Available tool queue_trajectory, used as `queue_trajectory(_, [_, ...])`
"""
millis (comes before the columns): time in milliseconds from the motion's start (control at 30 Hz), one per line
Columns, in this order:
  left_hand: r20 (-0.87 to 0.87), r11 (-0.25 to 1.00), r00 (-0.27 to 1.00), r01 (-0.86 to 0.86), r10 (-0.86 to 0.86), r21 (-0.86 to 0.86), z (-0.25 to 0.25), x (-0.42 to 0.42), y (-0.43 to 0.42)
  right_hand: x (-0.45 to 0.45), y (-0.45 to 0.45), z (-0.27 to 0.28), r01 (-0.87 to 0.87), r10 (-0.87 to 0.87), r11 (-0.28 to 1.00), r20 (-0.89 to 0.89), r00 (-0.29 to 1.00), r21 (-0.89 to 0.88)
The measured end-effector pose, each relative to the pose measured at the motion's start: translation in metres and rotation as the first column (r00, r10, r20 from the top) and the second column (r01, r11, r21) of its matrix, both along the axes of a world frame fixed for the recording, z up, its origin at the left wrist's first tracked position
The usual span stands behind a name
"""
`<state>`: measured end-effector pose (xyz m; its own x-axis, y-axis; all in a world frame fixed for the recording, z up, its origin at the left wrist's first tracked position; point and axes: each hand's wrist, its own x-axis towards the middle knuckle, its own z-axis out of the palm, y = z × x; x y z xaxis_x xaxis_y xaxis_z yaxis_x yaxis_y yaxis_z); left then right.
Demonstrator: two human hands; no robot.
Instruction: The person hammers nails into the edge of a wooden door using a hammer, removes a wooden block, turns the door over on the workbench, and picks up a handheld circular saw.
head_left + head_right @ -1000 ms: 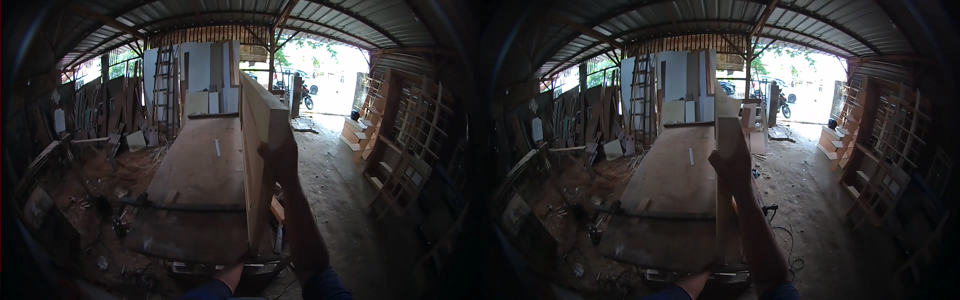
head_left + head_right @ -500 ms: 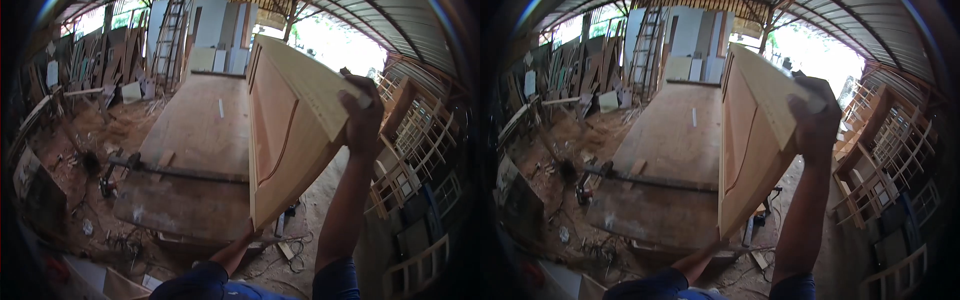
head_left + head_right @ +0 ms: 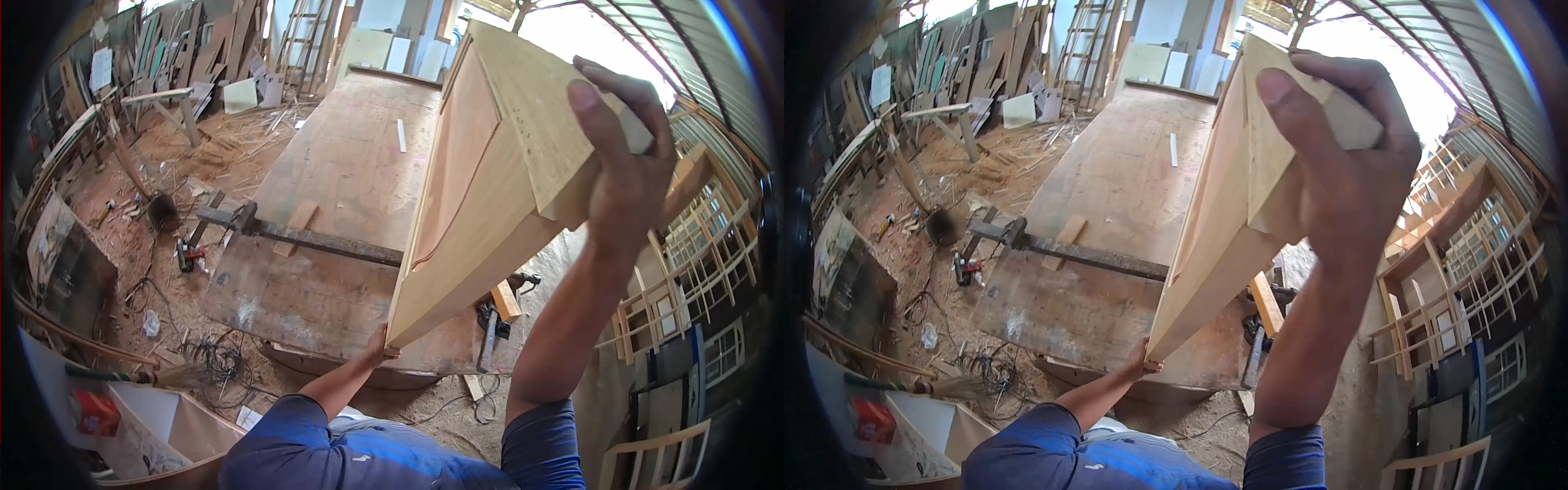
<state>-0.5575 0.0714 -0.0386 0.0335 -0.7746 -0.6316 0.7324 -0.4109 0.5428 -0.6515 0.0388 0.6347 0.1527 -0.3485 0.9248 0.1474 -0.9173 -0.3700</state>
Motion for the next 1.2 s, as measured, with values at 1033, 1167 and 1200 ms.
queue_trajectory(1033, [-0.076,0.999,0.996,-0.037,0.035,-0.021,-0.021,-0.013,0.038,0.105,0.040,0.025,-0.621,0.498,0.762,-0.448,0.743,-0.183])
queue_trajectory(1167, [-0.024,0.997,1.000,-0.009,0.011,0.072,-0.010,-0.032,0.087,0.065,0.075,0.028,-0.648,0.482,0.717,-0.491,0.726,-0.255])
queue_trajectory(1200, [0.003,0.997,1.000,-0.024,0.023,0.077,0.002,-0.038,0.100,0.050,0.076,0.030,-0.650,0.484,0.716,-0.489,0.725,-0.255])
